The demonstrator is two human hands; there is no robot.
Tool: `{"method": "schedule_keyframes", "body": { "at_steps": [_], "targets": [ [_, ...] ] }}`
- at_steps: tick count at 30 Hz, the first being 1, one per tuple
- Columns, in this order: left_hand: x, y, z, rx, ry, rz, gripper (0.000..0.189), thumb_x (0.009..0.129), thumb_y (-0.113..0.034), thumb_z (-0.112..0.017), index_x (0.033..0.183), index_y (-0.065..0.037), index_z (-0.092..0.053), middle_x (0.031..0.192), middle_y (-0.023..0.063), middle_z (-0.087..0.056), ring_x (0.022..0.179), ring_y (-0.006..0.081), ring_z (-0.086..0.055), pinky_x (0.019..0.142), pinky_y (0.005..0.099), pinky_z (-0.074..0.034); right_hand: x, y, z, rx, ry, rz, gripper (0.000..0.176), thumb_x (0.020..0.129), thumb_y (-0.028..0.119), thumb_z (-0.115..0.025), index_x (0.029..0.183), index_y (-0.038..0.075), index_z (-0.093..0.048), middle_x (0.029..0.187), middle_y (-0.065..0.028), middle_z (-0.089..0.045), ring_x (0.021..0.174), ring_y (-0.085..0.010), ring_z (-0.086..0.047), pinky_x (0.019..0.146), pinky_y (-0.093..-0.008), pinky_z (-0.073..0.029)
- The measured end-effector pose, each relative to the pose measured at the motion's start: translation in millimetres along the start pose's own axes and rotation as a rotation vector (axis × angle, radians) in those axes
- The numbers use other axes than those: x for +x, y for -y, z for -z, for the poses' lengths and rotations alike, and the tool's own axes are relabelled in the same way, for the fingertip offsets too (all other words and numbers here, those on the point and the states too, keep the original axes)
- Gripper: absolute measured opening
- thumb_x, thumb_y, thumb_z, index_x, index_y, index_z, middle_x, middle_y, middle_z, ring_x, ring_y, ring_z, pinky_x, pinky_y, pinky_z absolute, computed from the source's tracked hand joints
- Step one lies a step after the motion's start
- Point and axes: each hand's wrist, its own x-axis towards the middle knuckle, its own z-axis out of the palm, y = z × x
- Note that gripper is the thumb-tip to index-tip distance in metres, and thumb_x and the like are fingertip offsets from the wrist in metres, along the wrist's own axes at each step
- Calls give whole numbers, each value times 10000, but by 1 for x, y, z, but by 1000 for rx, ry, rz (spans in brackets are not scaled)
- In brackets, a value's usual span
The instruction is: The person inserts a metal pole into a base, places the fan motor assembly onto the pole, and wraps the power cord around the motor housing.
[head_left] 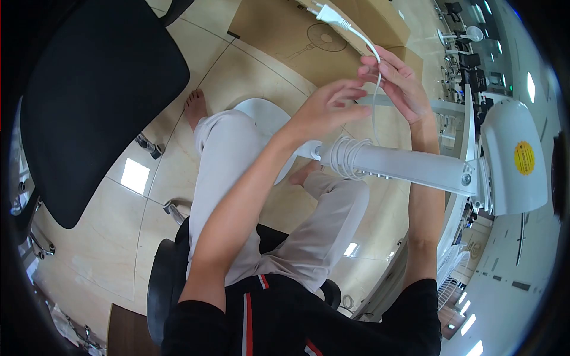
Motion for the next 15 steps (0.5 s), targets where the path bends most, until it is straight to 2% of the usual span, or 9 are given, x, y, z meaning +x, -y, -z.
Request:
{"method": "schedule_keyframes", "body": {
  "at_steps": [4, 9, 12, 15],
  "targets": [
    [21, -20, 2, -38, 80, 35, 562, 893, -212, -739, 1360, 25, -536, 1249, 107, -652, 1184, 180, -604, 984, 324, -476, 0, 4, -10, -50, 15, -78, 499, 997, 256, -601, 1439, 48, -496, 1334, -148, -618, 1191, -224, -612, 970, -376, -501],
    [8, -6, -3, -203, 51, -68, 399, 925, -134, -705, 1277, 29, -613, 1112, 104, -715, 1031, 167, -673, 888, 294, -518, -2, 9, -19, -118, 172, -63, 477, 1003, 253, -581, 1422, 37, -508, 1378, -167, -583, 1242, -242, -580, 1011, -394, -482],
    [0, -14, -2, -183, 33, -119, 329, 941, -118, -685, 1234, 27, -648, 1080, 109, -729, 974, 165, -692, 845, 285, -527, -5, 6, -19, 34, 140, -31, 459, 1004, 238, -574, 1402, 16, -517, 1388, -188, -566, 1249, -266, -573, 1028, -416, -478],
    [-14, -28, -8, -166, 11, -106, 298, 947, -116, -677, 1211, 23, -666, 1079, 115, -731, 992, 166, -691, 831, 285, -529, -24, -3, -16, 112, -109, -16, 455, 1006, 231, -567, 1394, -1, -513, 1377, -204, -567, 1236, -283, -581, 1036, -435, -475]
  ]
}}
